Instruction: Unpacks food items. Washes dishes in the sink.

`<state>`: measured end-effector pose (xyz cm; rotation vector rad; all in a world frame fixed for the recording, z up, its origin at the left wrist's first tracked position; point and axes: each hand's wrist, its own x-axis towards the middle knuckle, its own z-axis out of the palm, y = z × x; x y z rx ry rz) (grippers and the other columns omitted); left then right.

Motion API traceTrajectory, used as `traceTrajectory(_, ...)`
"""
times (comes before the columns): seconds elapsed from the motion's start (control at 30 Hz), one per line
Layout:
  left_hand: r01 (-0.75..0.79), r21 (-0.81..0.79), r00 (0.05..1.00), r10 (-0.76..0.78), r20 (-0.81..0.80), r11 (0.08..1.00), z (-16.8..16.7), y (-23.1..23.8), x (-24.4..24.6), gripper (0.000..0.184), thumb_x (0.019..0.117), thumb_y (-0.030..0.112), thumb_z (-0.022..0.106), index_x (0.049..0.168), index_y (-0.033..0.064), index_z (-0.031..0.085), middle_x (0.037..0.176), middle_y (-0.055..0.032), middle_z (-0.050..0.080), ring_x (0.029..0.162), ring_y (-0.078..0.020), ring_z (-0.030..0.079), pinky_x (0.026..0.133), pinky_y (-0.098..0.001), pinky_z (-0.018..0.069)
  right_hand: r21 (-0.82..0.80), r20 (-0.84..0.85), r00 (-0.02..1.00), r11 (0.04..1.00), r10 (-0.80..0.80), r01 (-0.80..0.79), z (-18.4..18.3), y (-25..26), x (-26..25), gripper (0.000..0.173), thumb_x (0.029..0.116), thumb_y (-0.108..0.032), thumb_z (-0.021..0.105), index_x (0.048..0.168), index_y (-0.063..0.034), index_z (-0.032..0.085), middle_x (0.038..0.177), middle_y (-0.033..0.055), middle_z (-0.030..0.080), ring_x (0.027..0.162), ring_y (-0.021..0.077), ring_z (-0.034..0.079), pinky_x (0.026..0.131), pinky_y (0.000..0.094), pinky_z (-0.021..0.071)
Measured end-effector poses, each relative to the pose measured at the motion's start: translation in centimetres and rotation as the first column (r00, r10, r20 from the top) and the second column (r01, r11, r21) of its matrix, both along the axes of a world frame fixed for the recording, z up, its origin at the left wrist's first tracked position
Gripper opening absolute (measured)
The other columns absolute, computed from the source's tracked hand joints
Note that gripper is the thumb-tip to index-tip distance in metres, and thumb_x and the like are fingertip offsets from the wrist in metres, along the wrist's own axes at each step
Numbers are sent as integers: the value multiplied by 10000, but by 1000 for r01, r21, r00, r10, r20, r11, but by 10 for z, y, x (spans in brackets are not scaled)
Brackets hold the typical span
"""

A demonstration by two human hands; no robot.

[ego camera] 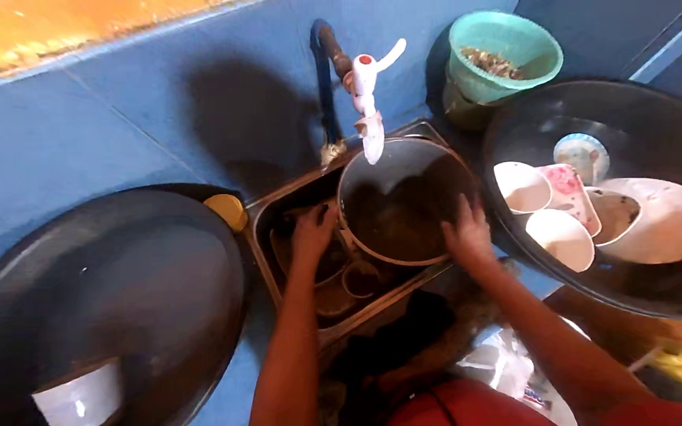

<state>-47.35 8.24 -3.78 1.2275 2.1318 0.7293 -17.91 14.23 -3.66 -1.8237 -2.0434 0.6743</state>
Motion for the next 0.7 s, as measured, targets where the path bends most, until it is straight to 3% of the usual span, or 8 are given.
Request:
traceTrajectory(0.07, 20, -43, 998, -17, 62, 999, 12, 33, 11, 556, 1040, 441, 591, 1408, 25, 583, 1324, -276, 624, 1258, -435, 586, 1069, -636, 433, -68, -152, 974, 985, -168, 159, -10, -20, 4, 728, 1042, -192, 585, 1614, 26, 191, 1620, 313, 285, 1465, 449, 384, 1195, 527, 354)
traceTrajectory(0.17, 11, -189, 1000, -13, -9, 982, 13, 75, 20, 410, 959, 194, 708, 1279, -49, 628, 1246, -313, 631, 1187, -466, 605, 1006, -654, 466, -143, -427, 835, 938, -346, 316, -19, -32, -7, 728, 1047, -111, 532, 1607, 70, 102, 1634, 310, 253, 1530, 351, 303, 1250, 418, 269)
traceTrajectory(0.23, 29, -248, 987, -67, -144, 968, 24, 93, 25, 373, 959, 129, 680, 1254, -93, 626, 1281, -340, 609, 1243, -497, 571, 1036, -665, 436, -234, -466, 756, 888, -461, 397, -14, -29, -14, 668, 1051, -71, 487, 1601, 68, 134, 1603, 284, 345, 1486, 305, 395, 1219, 396, 321)
traceTrajectory(0.3, 17, -214, 972, -66, -225, 977, 35, 100, 29, 369, 976, 141, 647, 1276, -73, 629, 1282, -332, 617, 1244, -496, 576, 1037, -671, 437, -297, -426, 742, 855, -518, 426, -11, -19, -13, 587, 1051, -75, 490, 1562, 79, 246, 1491, 293, 480, 1386, 322, 509, 1161, 423, 400)
traceTrajectory(0.37, -11, -147, 960, -31, -278, 989, 55, 98, 41, 308, 984, 127, 619, 1217, -71, 656, 1207, -333, 646, 1182, -496, 609, 994, -676, 454, -358, -369, 771, 845, -519, 398, -16, -9, -8, 535, 1061, -85, 492, 1533, 85, 307, 1431, 312, 522, 1345, 367, 539, 1138, 468, 419)
traceTrajectory(0.47, -60, -64, 925, 31, -379, 996, 84, 89, 73, 282, 975, 93, 611, 1173, -104, 655, 1185, -341, 647, 1157, -481, 632, 983, -644, 482, -404, -319, 835, 862, -448, 308, -40, 4, -6, 600, 1064, -115, 515, 1579, 38, 248, 1470, 325, 486, 1364, 415, 515, 1141, 517, 417)
traceTrajectory(0.6, 11, 86, 877, 32, -480, 996, 88, 72, 108, 320, 988, 29, 552, 1265, -117, 615, 1331, -324, 586, 1225, -460, 605, 1028, -588, 483, -571, -351, 812, 794, -467, 209, -41, 25, -17, 617, 1092, -187, 487, 1577, 87, 223, 1603, 342, 285, 1489, 435, 340, 1210, 489, 325)
traceTrajectory(0.7, 88, 192, 838, 32, -545, 978, 70, 64, 124, 291, 988, -11, 520, 1233, -99, 648, 1270, -315, 616, 1190, -447, 626, 1003, -558, 508, -503, -410, 861, 862, -301, 62, -65, 37, -25, 450, 1118, -155, 410, 1463, 134, 433, 1515, 342, 442, 1439, 441, 419, 1198, 514, 322)
